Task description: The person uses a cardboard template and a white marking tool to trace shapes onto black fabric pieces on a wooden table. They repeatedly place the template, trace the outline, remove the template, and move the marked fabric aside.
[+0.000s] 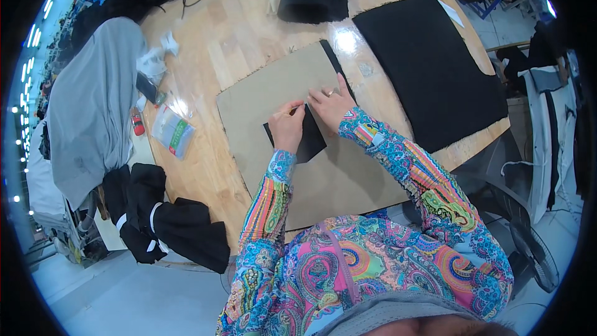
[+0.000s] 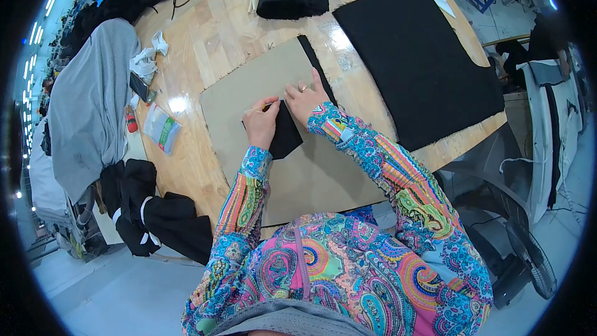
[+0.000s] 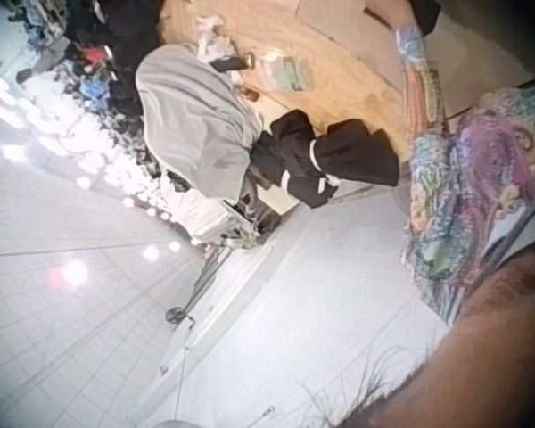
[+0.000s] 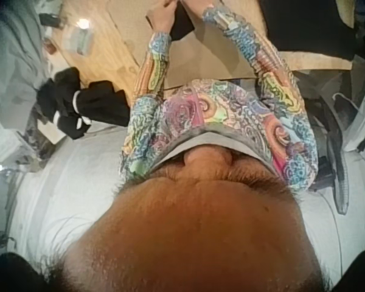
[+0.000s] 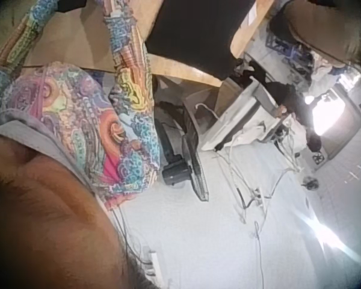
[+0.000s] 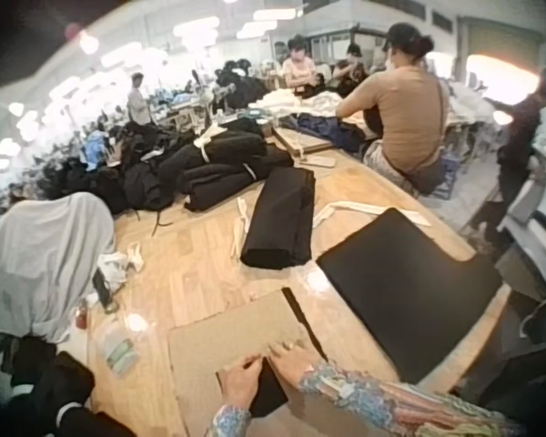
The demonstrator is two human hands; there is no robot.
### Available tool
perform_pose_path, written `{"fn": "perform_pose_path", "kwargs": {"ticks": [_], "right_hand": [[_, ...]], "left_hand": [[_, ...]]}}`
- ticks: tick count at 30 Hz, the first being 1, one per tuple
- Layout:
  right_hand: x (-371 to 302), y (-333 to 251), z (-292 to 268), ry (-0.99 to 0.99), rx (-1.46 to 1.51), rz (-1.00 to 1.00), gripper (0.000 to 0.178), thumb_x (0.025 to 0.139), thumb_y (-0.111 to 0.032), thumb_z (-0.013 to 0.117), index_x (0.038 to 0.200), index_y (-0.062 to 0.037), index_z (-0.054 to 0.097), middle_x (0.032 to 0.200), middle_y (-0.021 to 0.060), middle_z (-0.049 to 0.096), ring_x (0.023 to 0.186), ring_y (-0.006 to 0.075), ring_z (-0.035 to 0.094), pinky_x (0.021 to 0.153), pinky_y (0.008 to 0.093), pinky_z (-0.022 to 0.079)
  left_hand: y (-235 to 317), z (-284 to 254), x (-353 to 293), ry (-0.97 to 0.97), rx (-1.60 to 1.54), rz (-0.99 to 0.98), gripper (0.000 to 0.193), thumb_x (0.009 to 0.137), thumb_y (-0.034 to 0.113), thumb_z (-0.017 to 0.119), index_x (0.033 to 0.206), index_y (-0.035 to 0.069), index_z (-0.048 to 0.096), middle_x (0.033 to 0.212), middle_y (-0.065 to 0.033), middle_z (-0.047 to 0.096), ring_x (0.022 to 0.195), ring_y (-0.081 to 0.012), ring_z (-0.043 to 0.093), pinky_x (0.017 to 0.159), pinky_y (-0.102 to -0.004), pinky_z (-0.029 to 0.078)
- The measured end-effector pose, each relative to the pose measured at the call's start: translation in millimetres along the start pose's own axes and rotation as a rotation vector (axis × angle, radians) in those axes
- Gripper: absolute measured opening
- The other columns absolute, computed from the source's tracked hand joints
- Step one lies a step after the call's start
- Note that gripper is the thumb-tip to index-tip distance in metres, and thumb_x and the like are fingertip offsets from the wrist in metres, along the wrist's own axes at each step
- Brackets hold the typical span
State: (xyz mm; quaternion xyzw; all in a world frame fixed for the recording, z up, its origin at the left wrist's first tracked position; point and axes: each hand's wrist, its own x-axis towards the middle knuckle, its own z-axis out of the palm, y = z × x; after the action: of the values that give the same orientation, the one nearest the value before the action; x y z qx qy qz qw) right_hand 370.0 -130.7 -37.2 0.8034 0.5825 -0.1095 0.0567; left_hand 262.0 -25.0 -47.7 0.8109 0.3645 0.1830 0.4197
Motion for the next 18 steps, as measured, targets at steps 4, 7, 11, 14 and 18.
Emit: {"fn": "perform_pose_path", "kwargs": {"ticks": [4, 7, 11, 14, 18], "right_hand": [[2, 0, 2, 0.020, -0.001, -0.001, 0.096, 0.048, -0.029, 0.088, 0.132, -0.0128, 0.045, 0.136, 0.0003, 0.042, 0.124, 0.0210, 0.045, 0.109, 0.0631, 0.011], [2, 2, 6, 0.038, -0.003, 0.004, 0.095, 0.048, -0.028, 0.088, 0.132, -0.0125, 0.045, 0.136, 0.0003, 0.042, 0.124, 0.0211, 0.044, 0.109, 0.0633, 0.011], [-2, 0, -9, -0.014, 0.068, -0.012, 0.084, 0.054, -0.024, 0.086, 0.128, -0.0090, 0.048, 0.134, 0.0040, 0.044, 0.124, 0.0246, 0.043, 0.109, 0.0647, 0.007], [-3, 2, -15, -0.053, 0.073, -0.026, 0.090, 0.053, -0.025, 0.086, 0.131, -0.0097, 0.045, 0.135, 0.0039, 0.042, 0.126, 0.0247, 0.041, 0.109, 0.0647, 0.008], [-3, 3, -17, -0.092, 0.071, -0.021, 0.093, 0.051, -0.025, 0.087, 0.132, -0.0097, 0.043, 0.135, 0.0032, 0.040, 0.127, 0.0245, 0.040, 0.109, 0.0646, 0.008]], "left_hand": [[-3, 4, 0, 0.046, 0.091, 0.099, 0.017, 0.080, 0.018, 0.064, 0.088, 0.005, 0.070, 0.082, -0.0157, 0.067, 0.072, -0.0252, 0.066, 0.068, -0.0334, 0.051], [-5, 8, 0, 0.071, 0.108, 0.114, 0.016, 0.079, 0.015, 0.063, 0.088, 0.004, 0.070, 0.082, -0.0164, 0.067, 0.071, -0.0261, 0.066, 0.068, -0.0333, 0.051], [-17, -7, -7, 0.139, -0.140, -0.040, 0.014, 0.079, 0.012, 0.065, 0.088, 0.001, 0.069, 0.081, -0.0119, 0.068, 0.071, -0.0193, 0.066, 0.067, -0.0305, 0.051], [-30, -39, -15, 0.160, -0.449, -0.219, 0.015, 0.081, 0.009, 0.065, 0.091, -0.002, 0.067, 0.081, -0.0086, 0.067, 0.073, -0.0136, 0.065, 0.065, -0.0263, 0.051], [-45, -68, -19, 0.186, -0.605, -0.311, 0.018, 0.083, 0.006, 0.064, 0.097, -0.006, 0.063, 0.081, -0.0085, 0.066, 0.071, -0.0101, 0.061, 0.064, -0.0207, 0.049]]}}
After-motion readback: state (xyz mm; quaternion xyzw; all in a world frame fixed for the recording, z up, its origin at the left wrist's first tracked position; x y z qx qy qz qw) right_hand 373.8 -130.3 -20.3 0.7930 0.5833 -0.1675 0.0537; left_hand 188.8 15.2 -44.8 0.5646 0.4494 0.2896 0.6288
